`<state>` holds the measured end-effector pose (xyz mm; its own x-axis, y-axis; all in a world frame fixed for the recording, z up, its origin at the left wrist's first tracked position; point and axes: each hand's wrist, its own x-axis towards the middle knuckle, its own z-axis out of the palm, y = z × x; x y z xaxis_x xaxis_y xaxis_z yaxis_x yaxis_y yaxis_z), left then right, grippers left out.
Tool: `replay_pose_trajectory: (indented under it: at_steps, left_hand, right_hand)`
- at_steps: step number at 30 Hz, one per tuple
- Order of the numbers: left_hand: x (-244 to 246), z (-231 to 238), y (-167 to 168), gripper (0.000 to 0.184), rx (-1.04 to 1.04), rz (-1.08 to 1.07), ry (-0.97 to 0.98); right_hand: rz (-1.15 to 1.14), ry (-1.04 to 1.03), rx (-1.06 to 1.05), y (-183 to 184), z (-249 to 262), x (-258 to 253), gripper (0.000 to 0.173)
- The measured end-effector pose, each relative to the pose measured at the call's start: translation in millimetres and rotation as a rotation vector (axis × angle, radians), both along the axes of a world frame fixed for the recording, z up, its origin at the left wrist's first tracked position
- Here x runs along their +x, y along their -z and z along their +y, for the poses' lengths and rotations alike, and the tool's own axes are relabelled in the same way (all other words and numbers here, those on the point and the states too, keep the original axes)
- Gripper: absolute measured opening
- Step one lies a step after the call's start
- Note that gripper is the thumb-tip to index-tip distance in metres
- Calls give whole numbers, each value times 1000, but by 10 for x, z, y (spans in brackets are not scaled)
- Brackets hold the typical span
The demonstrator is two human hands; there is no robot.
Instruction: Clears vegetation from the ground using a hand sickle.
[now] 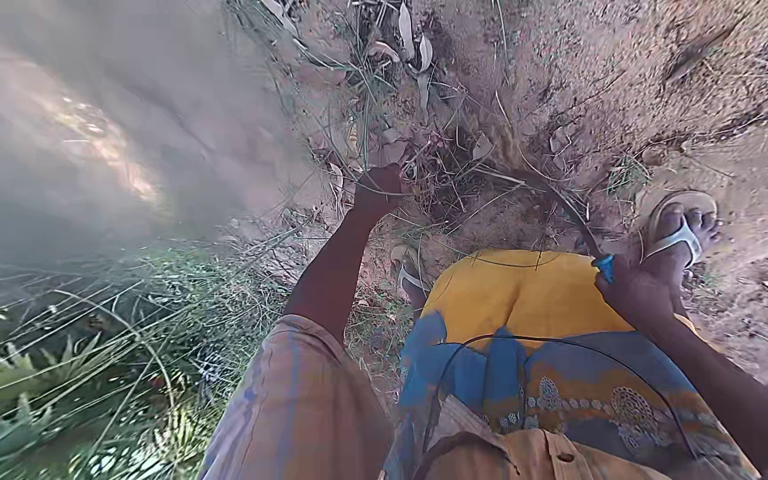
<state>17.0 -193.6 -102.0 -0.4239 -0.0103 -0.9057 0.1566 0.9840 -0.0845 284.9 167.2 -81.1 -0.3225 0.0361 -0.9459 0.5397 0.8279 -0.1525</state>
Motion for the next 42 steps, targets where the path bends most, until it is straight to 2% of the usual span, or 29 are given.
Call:
replay_pose_trajectory:
  at_steps: [3,5,6,8,11,13,16,19,22,23,24,27,29,31,32,34,36,38,40,42]
  left_hand:
    - [612,-744,-166,33,-273,-225,84]
    - [746,-877,-199,50,-332,-274,51]
    - [686,-729,-191,62,-313,-281,54]
    - [336,-124,-164,64,-202,-241,132]
    - [-369,712,78,50,156,5,255]
    - [-857,959,434,62,313,185,325]
    - [-1373,890,757,86,176,333,224]
    - [-1407,284,819,83,-47,307,133]
    - [-1249,-321,733,58,-112,222,74]
    - [-1181,-418,680,46,-114,207,54]
    - [-1116,-479,629,42,-99,212,-8]
    - [-978,-520,561,44,-58,235,-213]
    - [-947,-455,574,43,-33,234,-277]
    - [-872,-425,615,41,-21,229,-301]
    - [-806,-411,625,41,-21,217,-302]
    - [-721,-350,620,41,-32,204,-292]
    - [-700,-304,614,41,-56,211,-293]
    - [-568,-274,649,41,-92,187,-285]
    - [-563,-203,673,41,-114,176,-275]
    - [-566,-190,653,41,-138,164,-255]
  right_hand:
    - [-18,120,16,-451,183,604,39]
    - [146,184,1,-587,83,617,38]
    - [233,202,1,-603,20,537,38]
    - [337,245,-5,-570,-101,295,40]
    - [440,315,-7,-483,-323,67,43]
    - [453,375,-10,-455,-452,56,44]
    - [491,417,-5,-372,-583,130,47]
    - [549,371,-3,-252,-670,76,46]
    - [560,325,-43,-53,-797,-284,45]
    - [551,315,-65,19,-856,-481,45]
    - [544,305,-92,84,-931,-724,43]
    - [555,211,-174,215,-1240,-1612,39]
    - [478,135,-182,297,-1480,-2188,43]
    - [365,44,-138,461,-1651,-2418,46]
    - [311,-6,-99,566,-1648,-2287,48]
    - [201,-67,-26,640,-1413,-1555,47]
    - [89,-85,37,460,-991,-544,49]
    - [93,-26,80,58,-647,260,42]
    - [221,73,86,-158,-551,327,38]
    - [425,103,20,-93,-660,-109,44]
